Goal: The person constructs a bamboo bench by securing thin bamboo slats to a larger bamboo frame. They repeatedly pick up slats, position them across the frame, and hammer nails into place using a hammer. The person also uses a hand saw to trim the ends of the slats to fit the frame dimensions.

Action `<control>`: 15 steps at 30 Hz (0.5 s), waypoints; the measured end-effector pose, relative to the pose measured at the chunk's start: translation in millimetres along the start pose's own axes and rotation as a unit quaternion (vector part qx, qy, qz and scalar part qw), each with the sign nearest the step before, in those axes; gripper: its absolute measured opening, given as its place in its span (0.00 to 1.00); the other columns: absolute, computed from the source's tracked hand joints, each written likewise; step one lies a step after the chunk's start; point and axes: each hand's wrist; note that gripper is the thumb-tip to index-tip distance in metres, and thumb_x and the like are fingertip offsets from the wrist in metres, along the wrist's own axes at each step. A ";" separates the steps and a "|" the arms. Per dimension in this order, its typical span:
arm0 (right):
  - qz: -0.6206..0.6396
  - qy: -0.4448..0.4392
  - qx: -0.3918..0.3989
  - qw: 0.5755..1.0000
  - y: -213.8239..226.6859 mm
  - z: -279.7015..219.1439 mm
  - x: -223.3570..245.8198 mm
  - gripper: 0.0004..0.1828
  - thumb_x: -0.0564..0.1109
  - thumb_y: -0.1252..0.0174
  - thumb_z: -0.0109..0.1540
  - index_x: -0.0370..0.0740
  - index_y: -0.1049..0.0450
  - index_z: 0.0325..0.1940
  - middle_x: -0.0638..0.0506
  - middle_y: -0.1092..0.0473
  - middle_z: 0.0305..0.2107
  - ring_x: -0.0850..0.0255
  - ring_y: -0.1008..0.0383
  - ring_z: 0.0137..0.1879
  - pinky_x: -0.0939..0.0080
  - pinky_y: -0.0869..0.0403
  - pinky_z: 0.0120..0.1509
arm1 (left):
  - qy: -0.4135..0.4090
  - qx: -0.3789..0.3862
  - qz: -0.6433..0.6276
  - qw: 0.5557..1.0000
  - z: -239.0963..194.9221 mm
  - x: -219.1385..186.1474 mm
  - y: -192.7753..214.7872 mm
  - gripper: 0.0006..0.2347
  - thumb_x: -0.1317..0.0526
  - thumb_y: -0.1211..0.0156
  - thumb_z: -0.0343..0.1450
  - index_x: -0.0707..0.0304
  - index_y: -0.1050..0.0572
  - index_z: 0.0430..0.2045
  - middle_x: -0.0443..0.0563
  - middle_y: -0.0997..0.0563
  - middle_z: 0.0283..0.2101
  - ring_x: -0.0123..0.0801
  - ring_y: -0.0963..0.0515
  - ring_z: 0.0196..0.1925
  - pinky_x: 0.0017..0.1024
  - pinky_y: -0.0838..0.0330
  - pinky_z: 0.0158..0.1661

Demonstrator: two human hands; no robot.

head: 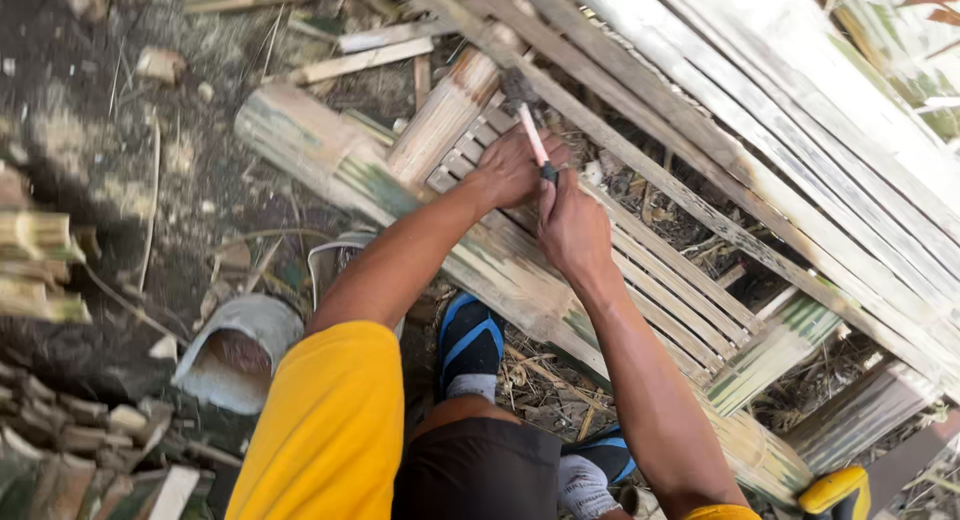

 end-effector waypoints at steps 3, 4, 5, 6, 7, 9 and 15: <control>0.015 0.011 -0.023 1.000 2.7 -12.3 -3.8 0.14 0.49 0.54 0.69 0.36 0.38 0.50 0.31 0.29 0.21 0.31 0.29 0.26 0.31 0.32 0.33 | 0.060 0.018 -0.022 0.998 -2.3 -2.6 -4.8 0.10 0.54 0.46 0.74 0.61 0.25 0.38 0.57 0.22 0.41 0.50 0.25 0.47 0.46 0.33 0.52; 0.011 0.011 -0.022 1.000 -4.0 -14.8 -4.1 0.13 0.49 0.52 0.69 0.36 0.38 0.49 0.32 0.29 0.22 0.31 0.28 0.27 0.31 0.32 0.34 | 0.046 0.031 -0.001 0.998 -1.1 0.2 -8.7 0.10 0.55 0.46 0.74 0.62 0.25 0.38 0.58 0.22 0.42 0.50 0.24 0.47 0.46 0.33 0.52; 0.009 0.009 -0.019 1.000 -9.5 -21.2 -5.1 0.13 0.49 0.51 0.68 0.37 0.39 0.48 0.32 0.28 0.22 0.31 0.28 0.28 0.31 0.31 0.35 | 0.033 0.046 0.019 0.998 1.4 4.4 -11.5 0.10 0.55 0.46 0.75 0.63 0.25 0.37 0.58 0.22 0.42 0.49 0.24 0.47 0.46 0.33 0.52; 0.003 0.003 -0.004 1.000 -13.0 -26.1 -5.8 0.12 0.49 0.51 0.69 0.37 0.38 0.47 0.32 0.28 0.23 0.31 0.28 0.29 0.31 0.31 0.36 | 0.019 0.060 0.039 0.997 0.7 2.2 -14.4 0.11 0.55 0.47 0.75 0.64 0.26 0.37 0.58 0.22 0.42 0.48 0.24 0.46 0.46 0.32 0.52; 0.000 0.003 -0.003 1.000 -14.9 -18.0 -3.4 0.12 0.49 0.51 0.69 0.38 0.38 0.47 0.32 0.28 0.23 0.31 0.27 0.29 0.32 0.31 0.37 | 0.020 0.060 0.039 0.997 2.3 2.7 -11.7 0.11 0.54 0.46 0.75 0.64 0.25 0.37 0.58 0.22 0.41 0.48 0.24 0.46 0.47 0.33 0.51; 0.012 0.006 -0.001 1.000 -7.7 -22.5 -6.9 0.11 0.49 0.51 0.70 0.38 0.38 0.47 0.33 0.27 0.25 0.32 0.27 0.30 0.33 0.30 0.38 | 0.022 0.062 0.037 0.997 1.1 -2.2 -5.1 0.12 0.53 0.45 0.73 0.63 0.25 0.37 0.57 0.22 0.40 0.47 0.24 0.46 0.48 0.33 0.50; 0.004 0.077 -0.010 0.997 15.1 -123.5 -75.8 0.16 0.51 0.46 0.65 0.39 0.31 0.51 0.42 0.27 0.31 0.42 0.25 0.37 0.44 0.28 0.39 | 0.044 0.095 0.035 0.994 5.2 -2.7 -0.8 0.11 0.55 0.45 0.75 0.62 0.24 0.41 0.56 0.21 0.43 0.45 0.24 0.47 0.46 0.34 0.50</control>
Point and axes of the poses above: each hand's wrist, its own z-axis towards the middle knuckle, its own y-axis out of the back of the hand, x = y × z
